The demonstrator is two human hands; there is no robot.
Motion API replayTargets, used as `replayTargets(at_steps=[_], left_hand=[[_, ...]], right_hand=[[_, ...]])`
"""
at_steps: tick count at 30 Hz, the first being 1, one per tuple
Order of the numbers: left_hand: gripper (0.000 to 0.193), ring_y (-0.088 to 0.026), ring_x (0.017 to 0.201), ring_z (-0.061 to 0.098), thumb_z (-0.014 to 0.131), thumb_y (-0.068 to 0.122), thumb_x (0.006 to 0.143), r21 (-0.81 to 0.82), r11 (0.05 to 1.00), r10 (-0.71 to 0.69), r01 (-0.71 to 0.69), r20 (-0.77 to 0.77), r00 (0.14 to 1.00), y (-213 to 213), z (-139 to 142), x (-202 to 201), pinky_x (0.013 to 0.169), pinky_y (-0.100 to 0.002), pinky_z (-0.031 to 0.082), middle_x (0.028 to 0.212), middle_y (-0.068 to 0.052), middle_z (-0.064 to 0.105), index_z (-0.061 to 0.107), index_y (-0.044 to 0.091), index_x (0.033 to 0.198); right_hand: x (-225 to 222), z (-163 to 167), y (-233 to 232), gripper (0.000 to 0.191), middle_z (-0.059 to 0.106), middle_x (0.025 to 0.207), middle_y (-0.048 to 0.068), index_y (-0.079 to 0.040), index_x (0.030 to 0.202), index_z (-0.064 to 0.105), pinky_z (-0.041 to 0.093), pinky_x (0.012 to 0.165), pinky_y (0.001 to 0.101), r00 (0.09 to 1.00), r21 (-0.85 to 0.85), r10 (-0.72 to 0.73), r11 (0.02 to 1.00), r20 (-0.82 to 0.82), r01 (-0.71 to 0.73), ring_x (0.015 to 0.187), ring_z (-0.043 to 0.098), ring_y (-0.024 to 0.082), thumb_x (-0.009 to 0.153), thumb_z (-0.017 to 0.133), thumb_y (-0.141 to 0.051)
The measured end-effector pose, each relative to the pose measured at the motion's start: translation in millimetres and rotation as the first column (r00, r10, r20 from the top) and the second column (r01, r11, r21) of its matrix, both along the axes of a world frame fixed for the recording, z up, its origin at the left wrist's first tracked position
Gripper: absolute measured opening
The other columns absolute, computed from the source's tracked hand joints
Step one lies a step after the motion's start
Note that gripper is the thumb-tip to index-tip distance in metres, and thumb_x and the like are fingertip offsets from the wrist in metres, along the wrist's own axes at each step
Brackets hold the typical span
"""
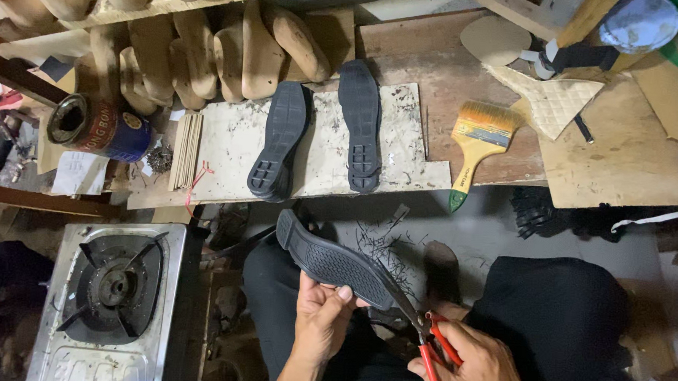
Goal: The person sits on the floor of a shoe workshop and trims the edges of rubber shoe soles with red-handled scissors, rotating each sole to trim around its perimeter, with trimmed scraps accumulating on the floor. Finished soles rest on the workbench above.
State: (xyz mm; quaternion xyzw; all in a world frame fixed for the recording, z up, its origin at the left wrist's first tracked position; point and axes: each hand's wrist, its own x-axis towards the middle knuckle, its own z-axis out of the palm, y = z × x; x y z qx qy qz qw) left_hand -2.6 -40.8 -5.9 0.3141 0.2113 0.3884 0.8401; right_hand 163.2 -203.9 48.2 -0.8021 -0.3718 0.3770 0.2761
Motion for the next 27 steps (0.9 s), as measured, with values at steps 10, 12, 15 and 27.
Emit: replayTargets(at_steps=[10, 12, 15, 27], left_hand=[[0.055, -0.029, 0.103, 0.072, 0.058, -0.005, 0.094, -0.002, 1.0, 0.01, -0.01, 0.011, 1.0, -2.6, 1.2, 2.8, 0.083, -0.045, 0.063, 0.122, -0.019, 0.066, 0.035, 0.005, 0.144], [0.055, -0.029, 0.103, 0.072, 0.058, -0.006, 0.095, 0.024, 1.0, -0.001, 0.001, 0.009, 1.0, -1.0, -0.1, 0.2, 0.083, -0.044, 0.063, 0.122, -0.02, 0.066, 0.036, 0.005, 0.144], [0.056, -0.029, 0.102, 0.072, 0.058, -0.006, 0.094, 0.023, 1.0, 0.007, -0.007, 0.01, 1.0, -1.3, -1.4, -0.3, 0.081, -0.044, 0.063, 0.121, -0.019, 0.066, 0.035, 0.005, 0.143], [0.054, -0.028, 0.099, 0.072, 0.058, -0.007, 0.093, 0.018, 1.0, 0.024, -0.024, -0.046, 0.999, 3.1, -4.0, -4.5, 0.081, -0.045, 0.064, 0.118, -0.019, 0.067, 0.037, 0.005, 0.142]], right_hand=[[1.4, 6.2, 1.0, 0.071, 0.076, 0.083, 0.009, -0.011, 0.124, 0.068, 0.064, 0.061, 0.0334, 1.0, 0.031, -0.025, 0.999, 0.014, 0.025, 0.067, 0.077, 0.02, 0.062, 0.096, -0.03], [2.6, 7.3, -0.6, 0.072, 0.076, 0.082, 0.01, -0.009, 0.124, 0.068, 0.063, 0.06, 0.0332, 1.0, 0.074, -0.009, 0.997, 0.03, 0.007, 0.066, 0.077, 0.02, 0.06, 0.095, -0.029], [2.8, 5.8, -1.1, 0.07, 0.076, 0.084, 0.011, -0.006, 0.121, 0.069, 0.063, 0.059, 0.0336, 0.999, 0.142, 0.011, 0.99, 0.044, -0.017, 0.066, 0.08, 0.02, 0.059, 0.094, -0.026], [6.5, 19.3, 3.7, 0.071, 0.077, 0.083, 0.01, -0.008, 0.121, 0.069, 0.064, 0.064, 0.0333, 1.0, 0.05, 0.023, 0.998, -0.003, -0.022, 0.069, 0.079, 0.019, 0.059, 0.098, -0.029]])
